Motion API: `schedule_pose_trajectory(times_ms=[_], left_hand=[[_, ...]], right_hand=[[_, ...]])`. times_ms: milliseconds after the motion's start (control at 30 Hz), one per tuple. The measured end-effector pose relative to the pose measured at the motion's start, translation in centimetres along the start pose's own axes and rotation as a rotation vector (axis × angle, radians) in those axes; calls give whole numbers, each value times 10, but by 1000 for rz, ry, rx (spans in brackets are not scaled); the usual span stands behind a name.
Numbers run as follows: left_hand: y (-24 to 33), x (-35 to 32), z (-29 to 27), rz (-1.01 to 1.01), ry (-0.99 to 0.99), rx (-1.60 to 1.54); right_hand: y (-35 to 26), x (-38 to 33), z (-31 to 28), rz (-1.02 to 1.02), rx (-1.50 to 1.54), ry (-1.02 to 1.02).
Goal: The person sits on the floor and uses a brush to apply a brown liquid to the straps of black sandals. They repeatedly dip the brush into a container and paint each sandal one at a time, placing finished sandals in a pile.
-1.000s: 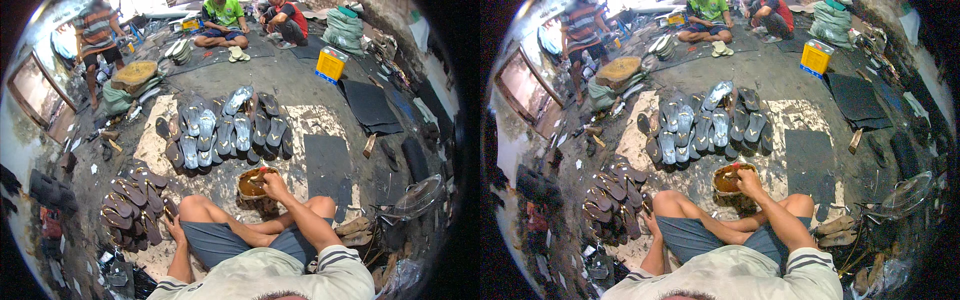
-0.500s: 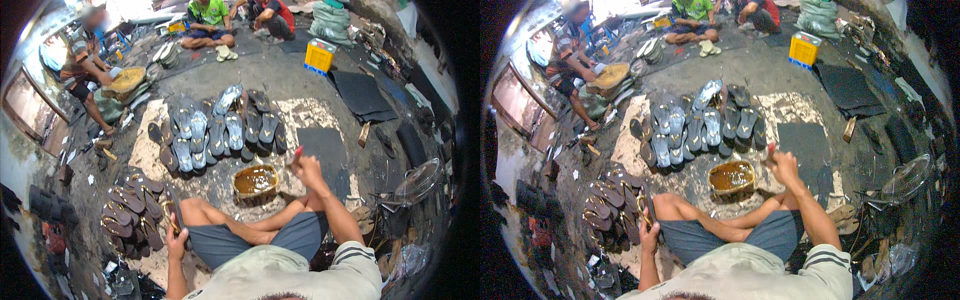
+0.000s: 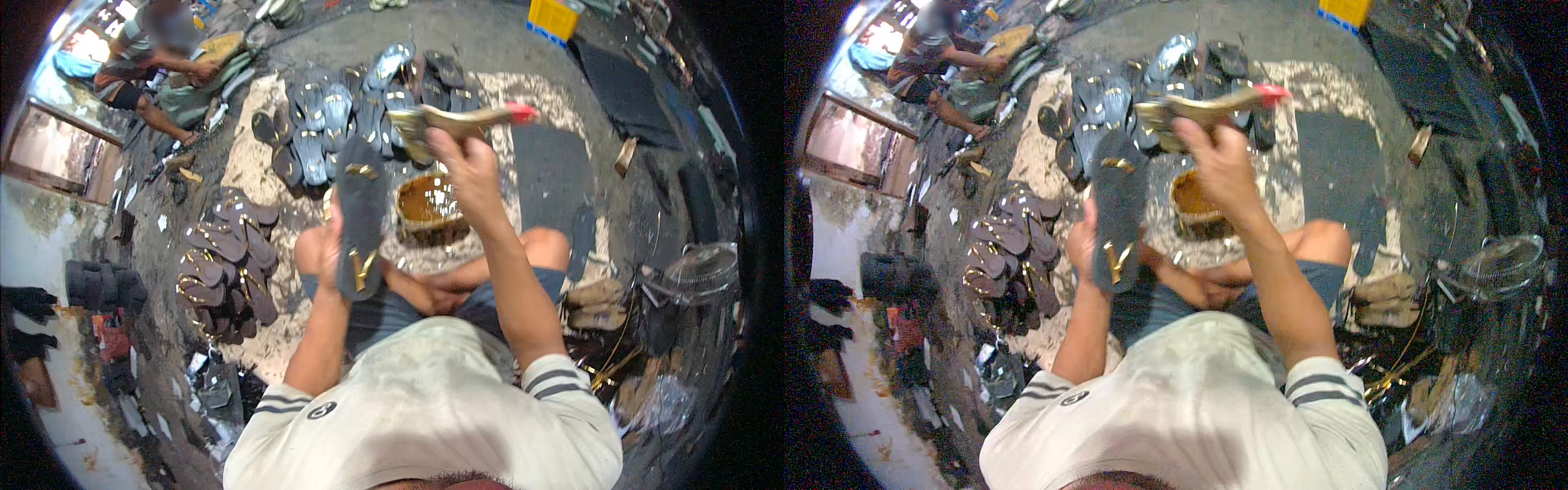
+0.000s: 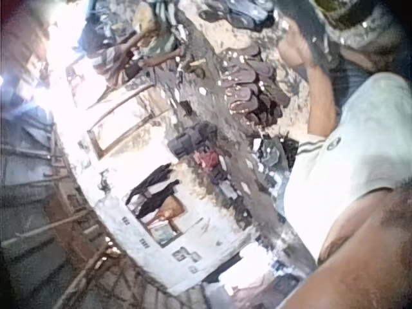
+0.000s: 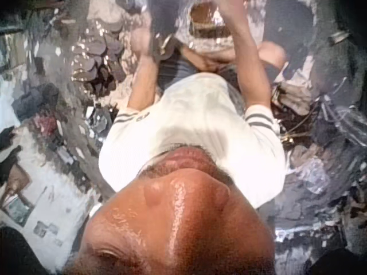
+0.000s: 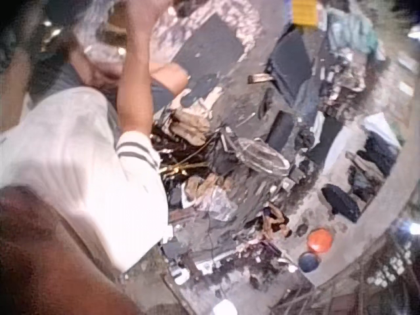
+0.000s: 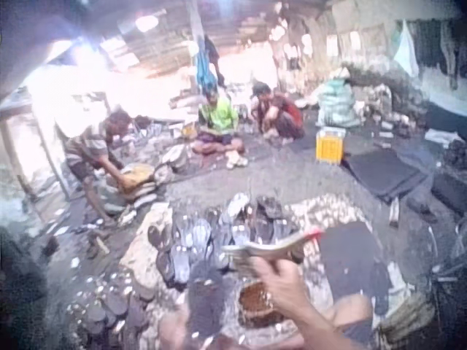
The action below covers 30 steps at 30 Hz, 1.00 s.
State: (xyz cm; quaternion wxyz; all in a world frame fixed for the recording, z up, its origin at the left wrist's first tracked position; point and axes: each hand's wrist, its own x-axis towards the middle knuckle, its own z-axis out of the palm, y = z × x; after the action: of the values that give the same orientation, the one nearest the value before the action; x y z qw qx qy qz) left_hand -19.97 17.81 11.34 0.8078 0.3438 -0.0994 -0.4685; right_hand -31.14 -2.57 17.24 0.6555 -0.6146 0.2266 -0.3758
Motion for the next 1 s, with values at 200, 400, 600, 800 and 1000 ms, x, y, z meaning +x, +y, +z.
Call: schedule_pose_trajectory(times_ms=[200, 400, 600, 800, 1000], left_hand=[[-14, 12, 8, -122, -57, -383], [-41, -2, 5, -161, -173, -175], [-34, -9, 28, -34, -65, -176], [-36, -12, 10, -122, -149, -273], [-13, 25, 39, 23, -137, -372]], right_hand=[[49, -63, 29, -578, -293, -235], [27, -19, 16, -366, -278, -128], [3, -36, 12, -193, -145, -64], [3, -3, -15, -494, -310, -108], [11, -67, 22, -326, 134, -225]])
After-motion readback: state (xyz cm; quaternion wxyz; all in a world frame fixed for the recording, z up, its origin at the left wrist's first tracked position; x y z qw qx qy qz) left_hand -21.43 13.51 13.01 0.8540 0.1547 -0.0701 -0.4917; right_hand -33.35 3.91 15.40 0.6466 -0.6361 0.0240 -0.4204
